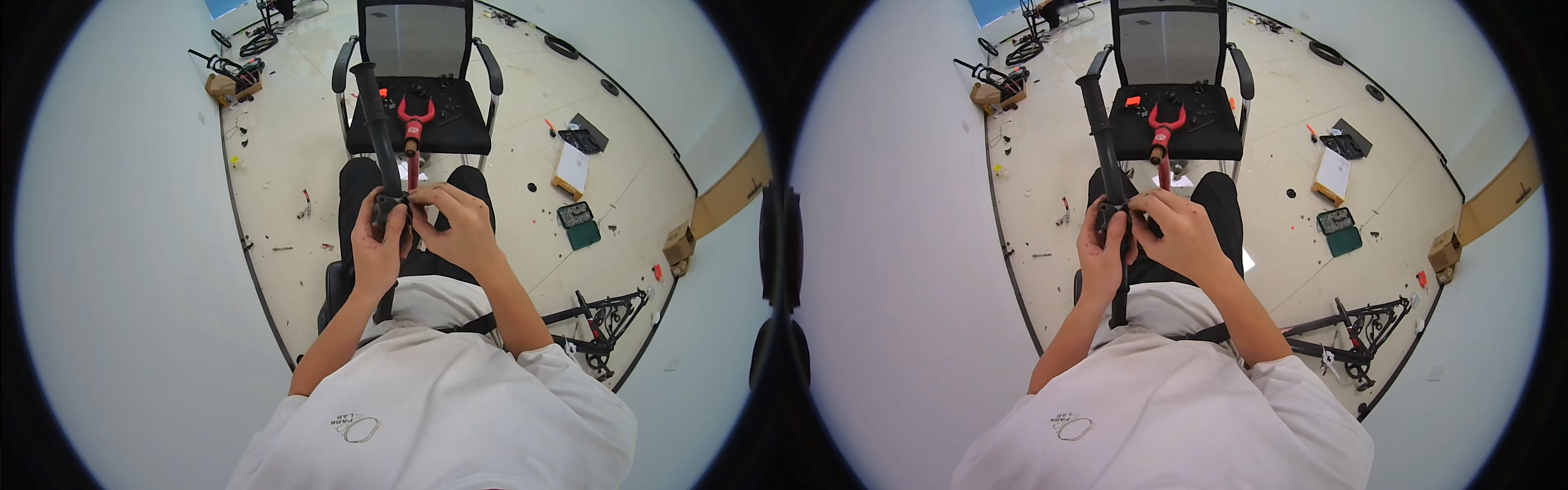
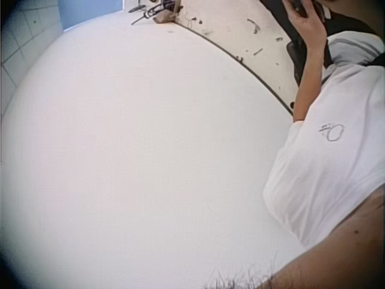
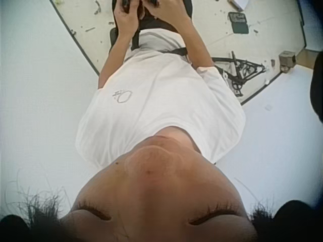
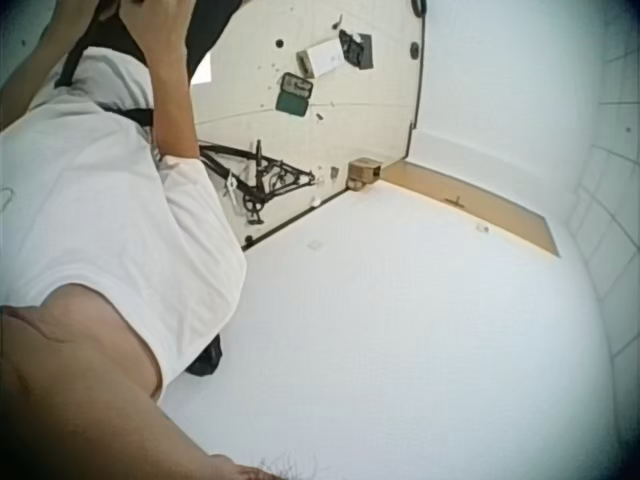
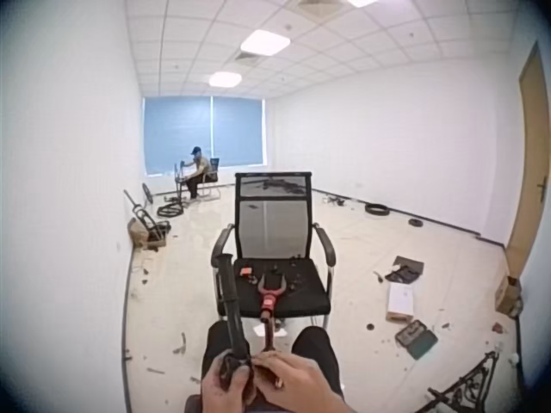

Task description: The person assembles a bicycle handlebar by attaching a black grip and a stem clamp to the bar. They use an Allen key to tighten the bolts on the clamp, securing the components together while seated.

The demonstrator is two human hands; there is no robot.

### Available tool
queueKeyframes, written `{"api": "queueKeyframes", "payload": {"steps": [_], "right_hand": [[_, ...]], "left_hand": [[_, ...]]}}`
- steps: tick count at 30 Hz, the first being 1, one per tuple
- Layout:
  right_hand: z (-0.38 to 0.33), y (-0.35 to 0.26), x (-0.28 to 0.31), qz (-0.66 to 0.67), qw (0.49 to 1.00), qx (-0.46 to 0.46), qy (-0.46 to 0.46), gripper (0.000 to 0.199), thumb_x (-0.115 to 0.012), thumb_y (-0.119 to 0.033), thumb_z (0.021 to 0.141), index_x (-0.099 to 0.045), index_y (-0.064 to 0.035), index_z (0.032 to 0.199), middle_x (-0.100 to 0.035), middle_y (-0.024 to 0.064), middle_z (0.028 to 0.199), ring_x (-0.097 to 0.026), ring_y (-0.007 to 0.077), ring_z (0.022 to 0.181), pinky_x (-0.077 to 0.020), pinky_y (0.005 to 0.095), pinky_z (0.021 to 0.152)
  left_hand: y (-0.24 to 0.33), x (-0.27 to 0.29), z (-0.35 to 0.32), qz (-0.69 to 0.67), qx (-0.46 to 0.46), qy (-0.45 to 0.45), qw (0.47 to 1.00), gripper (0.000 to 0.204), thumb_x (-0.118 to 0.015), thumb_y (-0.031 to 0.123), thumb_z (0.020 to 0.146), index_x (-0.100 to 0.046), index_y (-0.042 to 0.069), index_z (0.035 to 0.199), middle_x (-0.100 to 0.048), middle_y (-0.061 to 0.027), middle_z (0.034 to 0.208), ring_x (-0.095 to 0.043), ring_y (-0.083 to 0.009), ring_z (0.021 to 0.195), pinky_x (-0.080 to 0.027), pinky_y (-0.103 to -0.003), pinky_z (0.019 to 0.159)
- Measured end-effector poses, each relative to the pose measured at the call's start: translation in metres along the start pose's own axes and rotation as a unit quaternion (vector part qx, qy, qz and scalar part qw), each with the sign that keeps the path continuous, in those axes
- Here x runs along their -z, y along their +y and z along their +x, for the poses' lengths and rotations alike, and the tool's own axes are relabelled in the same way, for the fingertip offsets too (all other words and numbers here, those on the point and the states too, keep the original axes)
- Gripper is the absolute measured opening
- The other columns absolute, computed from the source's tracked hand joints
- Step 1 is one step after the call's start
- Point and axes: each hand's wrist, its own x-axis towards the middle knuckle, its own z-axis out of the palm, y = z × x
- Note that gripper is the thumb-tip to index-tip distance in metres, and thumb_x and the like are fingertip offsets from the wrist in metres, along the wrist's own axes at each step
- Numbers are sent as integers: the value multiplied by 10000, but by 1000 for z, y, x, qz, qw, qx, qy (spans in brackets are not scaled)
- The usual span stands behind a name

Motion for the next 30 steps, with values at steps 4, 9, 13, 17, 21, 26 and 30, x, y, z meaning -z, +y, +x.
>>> {"api": "queueKeyframes", "payload": {"steps": [4,9,13,17,21,26,30], "right_hand": [[-1,1,3,-37,999,18,-18,126,-709,-43,785,-671,-29,904,-654,71,821,-644,231,643,-519,306,562],[-2,4,4,-67,997,7,-43,130,-709,-77,806,-638,-18,897,-630,87,799,-639,258,651,-513,332,561],[1,3,4,-68,996,13,-56,141,-696,-29,801,-623,14,913,-618,115,775,-623,276,633,-501,351,560],[-1,0,6,-29,997,4,-76,153,-694,-18,794,-623,23,922,-621,124,789,-634,268,643,-502,346,554],[-4,5,6,-10,998,0,-69,143,-694,-48,819,-619,19,921,-629,122,802,-647,276,651,-510,339,555],[-4,7,11,-8,995,-47,-90,154,-693,-113,854,-599,3,890,-619,112,771,-639,295,638,-502,360,548],[-3,6,11,39,993,-65,-86,160,-693,-116,857,-584,1,862,-613,114,739,-640,290,630,-491,354,537]], "left_hand": [[0,1,-3,20,10,-3,1000,393,-599,184,977,-458,4,1298,-560,-12,731,-467,-57,497,-345,-206,420],[2,3,-1,35,17,-9,999,410,-592,196,982,-439,6,1310,-549,-15,702,-463,-66,480,-343,-209,417],[4,-2,1,4,10,5,1000,380,-609,163,972,-458,-1,1279,-535,22,716,-442,-25,491,-313,-196,412],[1,0,-1,10,13,-16,1000,379,-590,192,983,-459,22,1296,-565,-5,742,-458,-50,495,-349,-206,421],[1,0,0,15,12,-21,1000,380,-589,200,984,-460,21,1293,-567,-13,737,-465,-54,497,-355,-205,422],[1,0,0,16,5,-14,1000,387,-591,210,984,-457,18,1292,-574,-19,745,-479,-62,504,-359,-204,420],[0,2,0,20,2,-18,1000,394,-592,216,984,-456,14,1294,-584,-20,781,-485,-66,508,-365,-207,418]]}}
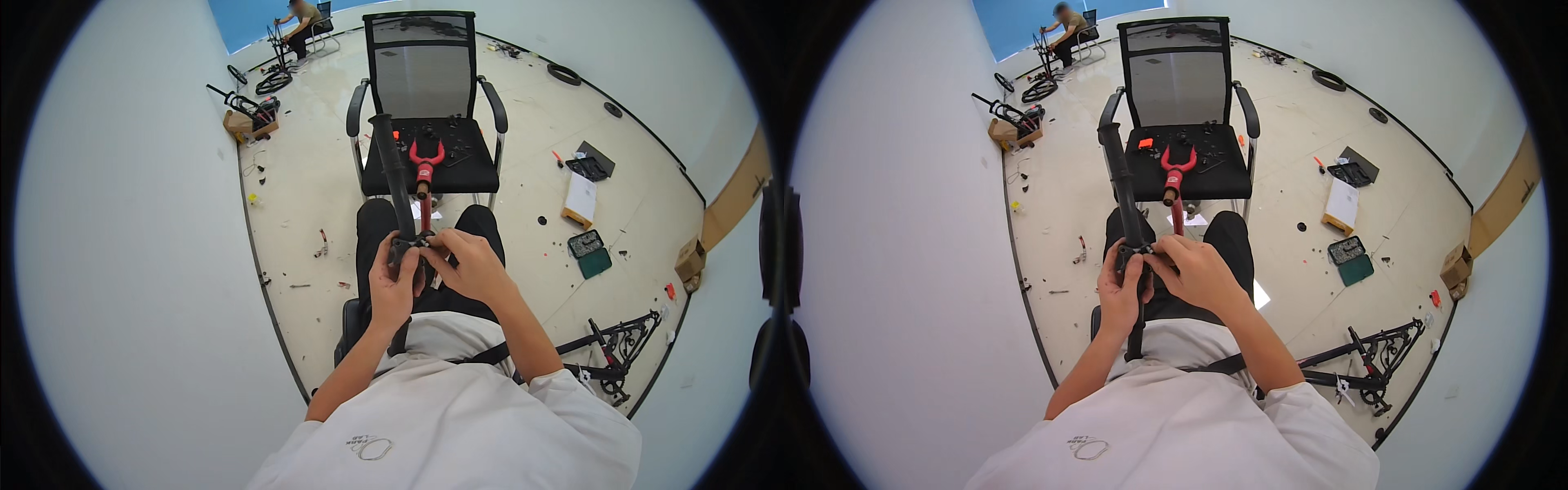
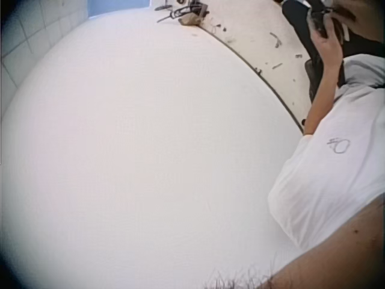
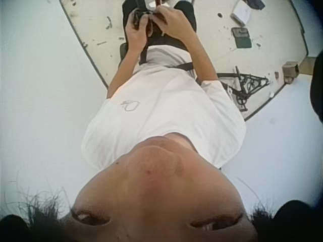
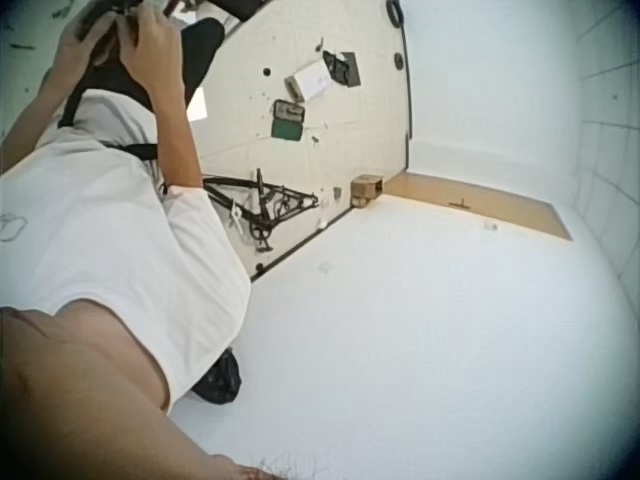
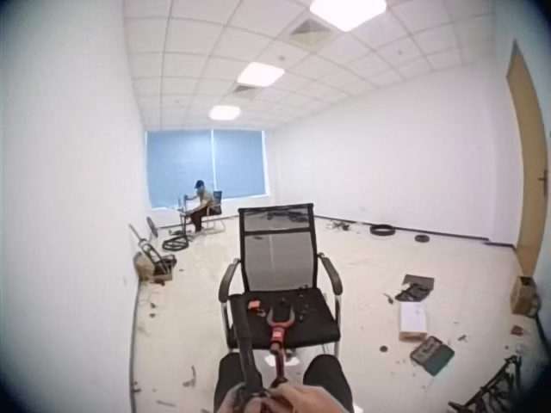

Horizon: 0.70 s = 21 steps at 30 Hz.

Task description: The person assembles a bicycle handlebar by attaching a black grip and a stem clamp to the bar. They use an Allen key to tighten the bolts on the clamp, securing the components together while seated.

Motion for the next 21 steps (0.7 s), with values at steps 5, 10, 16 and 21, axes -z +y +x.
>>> {"api": "queueKeyframes", "payload": {"steps": [5,10,16,21], "right_hand": [[-1,0,-1,29,999,-25,-8,168,-678,-112,867,-557,-1,832,-599,124,715,-633,294,625,-481,355,548],[-1,-2,1,26,999,-33,-21,149,-673,-96,871,-570,9,846,-617,122,721,-640,275,627,-494,333,566],[-1,-1,-7,42,998,-7,47,117,-656,-79,884,-610,14,939,-658,135,799,-663,280,658,-518,333,596],[-3,2,-6,62,997,3,54,129,-660,-34,867,-655,20,985,-675,137,847,-680,257,692,-541,318,618]], "left_hand": [[1,-4,-1,-11,3,1,1000,410,-601,193,980,-442,-12,1297,-536,17,724,-446,-25,493,-324,-192,415],[3,-4,-1,-9,4,-3,1000,400,-602,198,980,-453,-2,1292,-535,22,709,-444,-23,484,-318,-191,412],[2,0,-2,5,7,-18,1000,372,-580,186,985,-457,18,1294,-563,-8,768,-478,-60,507,-359,-209,414],[5,-5,-2,-22,10,-14,1000,372,-596,188,979,-467,10,1279,-532,18,712,-448,-33,492,-326,-196,415]]}}
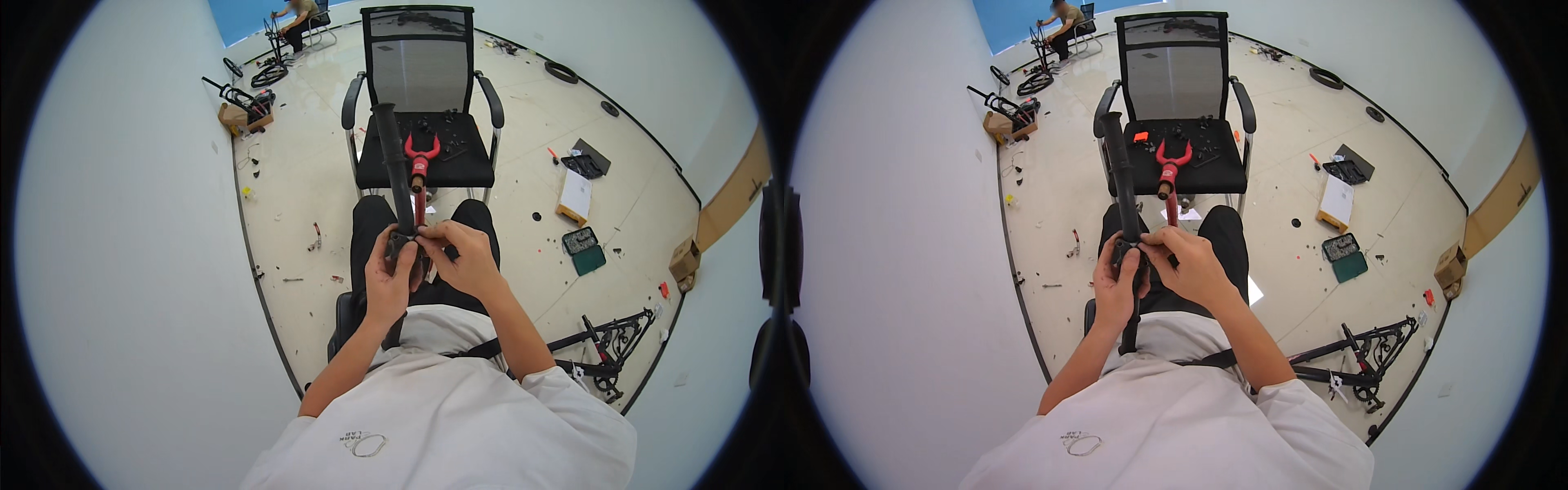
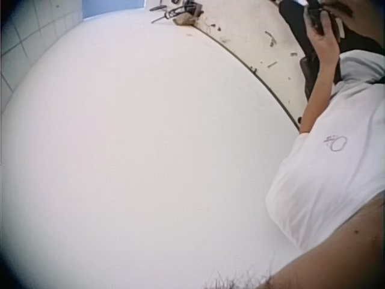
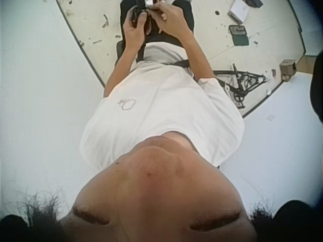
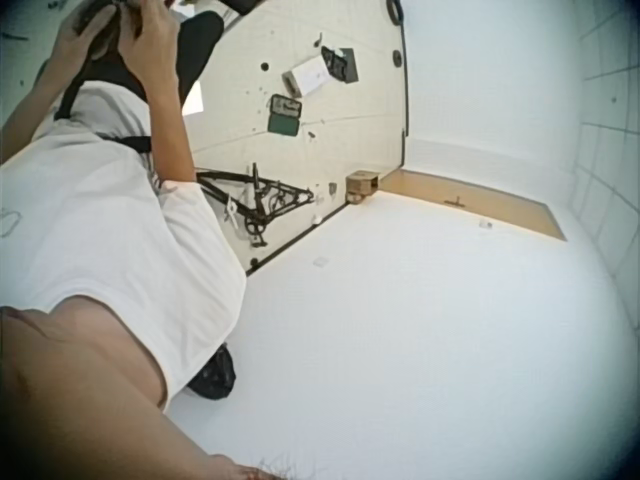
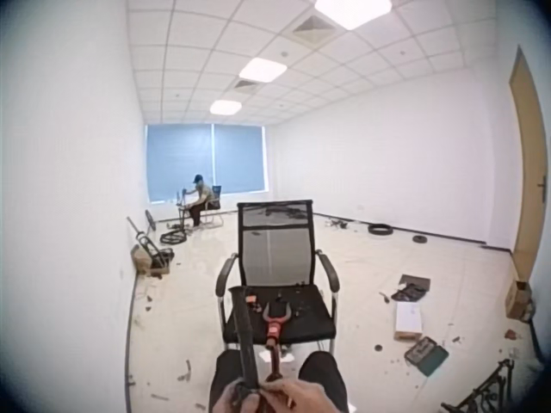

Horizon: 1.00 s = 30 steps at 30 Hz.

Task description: The person assembles a bicycle handlebar by attaching a black grip and a stem clamp to the bar. They use an Allen key to tighten the bolts on the clamp, securing the components together while seated.

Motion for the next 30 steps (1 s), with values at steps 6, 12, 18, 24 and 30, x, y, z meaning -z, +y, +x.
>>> {"api": "queueKeyframes", "payload": {"steps": [6,12,18,24,30], "right_hand": [[0,-4,4,-6,1000,-1,-31,200,-665,-6,837,-674,10,1037,-668,123,828,-682,252,713,-546,311,620],[0,-11,7,-23,999,-9,-36,225,-670,-10,831,-675,3,1055,-678,132,847,-684,254,716,-543,320,619],[1,-13,7,-9,999,-41,-29,144,-683,-48,848,-641,4,976,-691,138,832,-697,268,709,-546,322,624],[2,-8,10,-23,998,-32,-45,132,-699,-70,853,-597,8,887,-677,132,785,-700,261,706,-544,317,626],[4,-4,4,14,998,-48,-40,100,-707,-20,841,-628,38,859,-666,115,767,-698,201,696,-534,281,632]], "left_hand": [[-1,4,1,15,-4,1,1000,379,-591,208,982,-465,14,1282,-536,7,712,-461,-48,495,-339,-200,418],[-3,6,2,18,-2,-10,1000,390,-589,222,982,-461,16,1288,-543,-5,722,-474,-64,496,-349,-206,417],[2,0,0,19,4,4,1000,368,-590,193,982,-467,11,1277,-538,18,708,-448,-33,486,-319,-194,416],[-1,0,1,15,-1,11,1000,355,-587,180,984,-469,13,1274,-534,26,703,-439,-22,485,-313,-189,418],[-2,4,1,13,5,-5,1000,395,-571,209,995,-435,18,1313,-550,-5,733,-465,-53,505,-343,-203,423]]}}
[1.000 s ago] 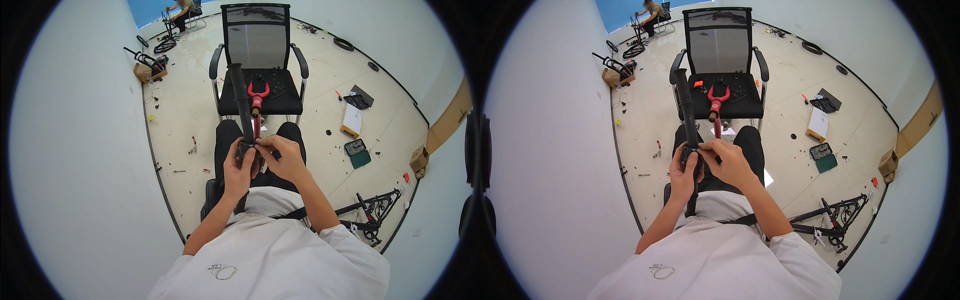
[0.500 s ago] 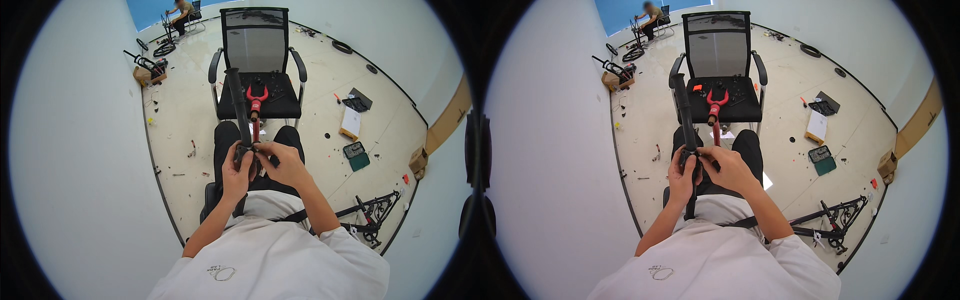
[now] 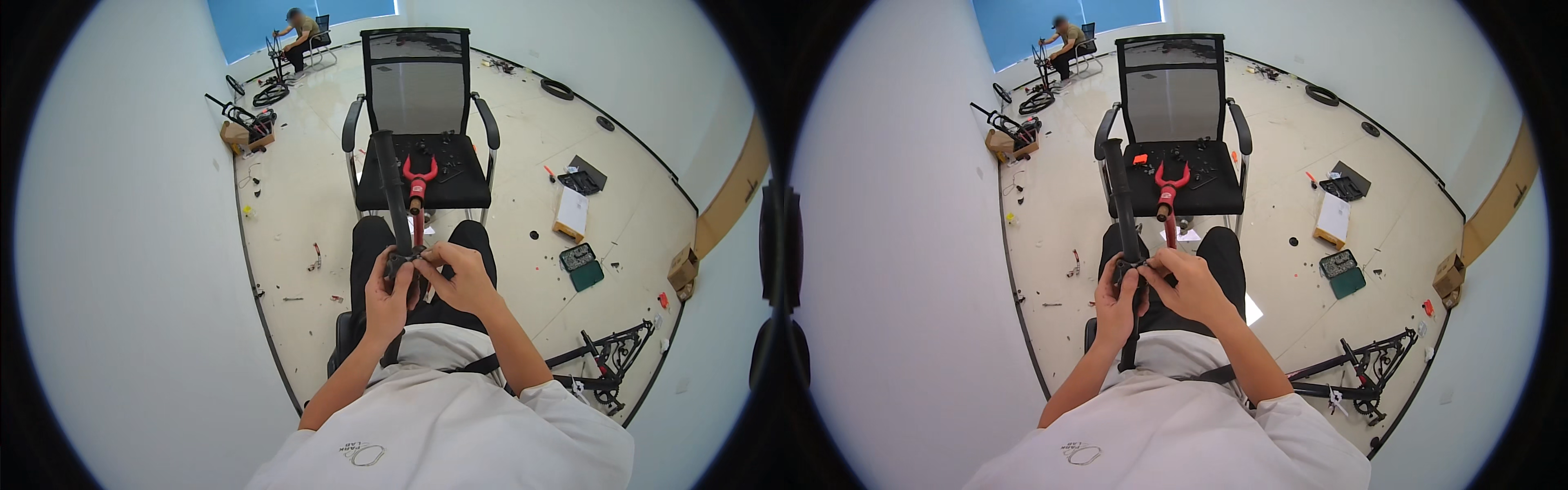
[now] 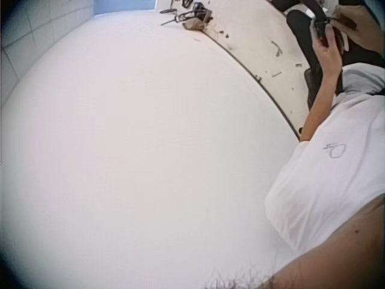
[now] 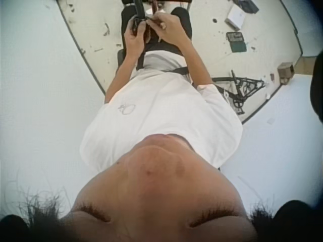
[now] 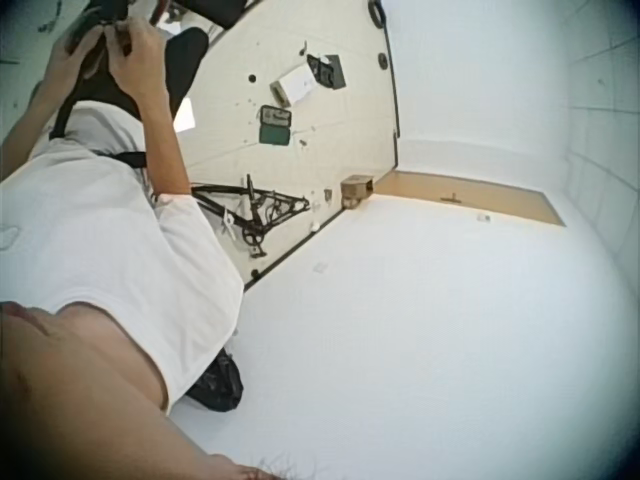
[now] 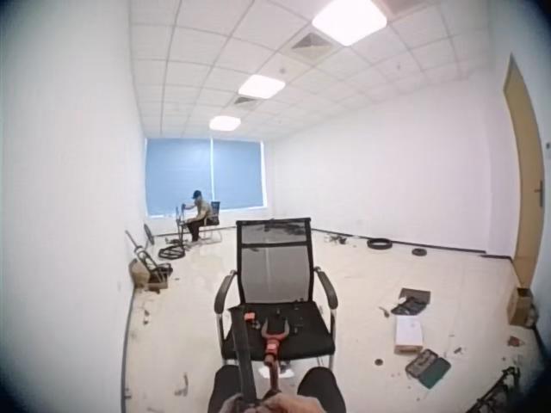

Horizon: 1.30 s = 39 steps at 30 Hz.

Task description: The person assembles a bicycle handlebar by attaching a black grip and a stem clamp to the bar. They use an Allen key to tighten the bolts on the clamp, securing the components together while seated.

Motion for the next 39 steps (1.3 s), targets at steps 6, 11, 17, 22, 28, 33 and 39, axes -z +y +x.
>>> {"api": "queueKeyframes", "payload": {"steps": [6,11,17,22,28,33,39], "right_hand": [[2,3,-7,15,997,58,52,129,-712,-24,830,-645,22,931,-654,115,768,-684,226,668,-516,289,600],[1,10,-8,54,998,20,31,117,-730,3,806,-685,26,912,-651,92,748,-680,167,641,-505,257,589],[-3,8,-8,66,997,21,33,124,-721,15,804,-681,29,921,-655,89,758,-678,155,648,-504,254,594],[-2,5,-5,49,998,34,29,126,-706,25,811,-672,34,932,-656,112,794,-684,184,672,-513,266,603],[-5,2,-13,4,999,26,31,125,-692,8,838,-610,46,923,-644,124,822,-686,224,684,-526,287,621],[-7,10,-16,12,997,53,50,122,-680,6,846,-600,41,931,-643,127,851,-681,225,682,-527,293,628],[-6,3,-14,-5,997,70,44,202,-669,11,843,-653,13,1045,-642,120,859,-670,223,670,-523,292,616]], "left_hand": [[-6,4,1,-17,1,-11,1000,391,-554,233,1005,-432,39,1322,-542,2,764,-484,-72,513,-362,-208,429],[-2,3,1,-19,-2,-16,1000,375,-540,229,1011,-434,43,1318,-553,-4,786,-495,-72,530,-372,-214,435],[-6,4,1,-40,15,-12,999,364,-546,222,1009,-441,50,1312,-572,-10,825,-506,-75,547,-387,-212,449],[-3,4,1,-44,13,-13,999,343,-539,216,1012,-456,55,1303,-575,-14,809,-505,-78,545,-384,-215,449],[-7,8,1,-35,21,-1,999,334,-534,214,1014,-460,56,1299,-583,-19,814,-495,-75,536,-377,-218,446],[-3,5,2,-25,7,-9,1000,337,-535,213,1013,-456,53,1299,-570,-7,786,-490,-72,528,-372,-218,438],[-3,5,1,-37,2,-16,999,343,-539,216,1011,-455,51,1300,-554,3,761,-483,-67,519,-370,-216,436]]}}
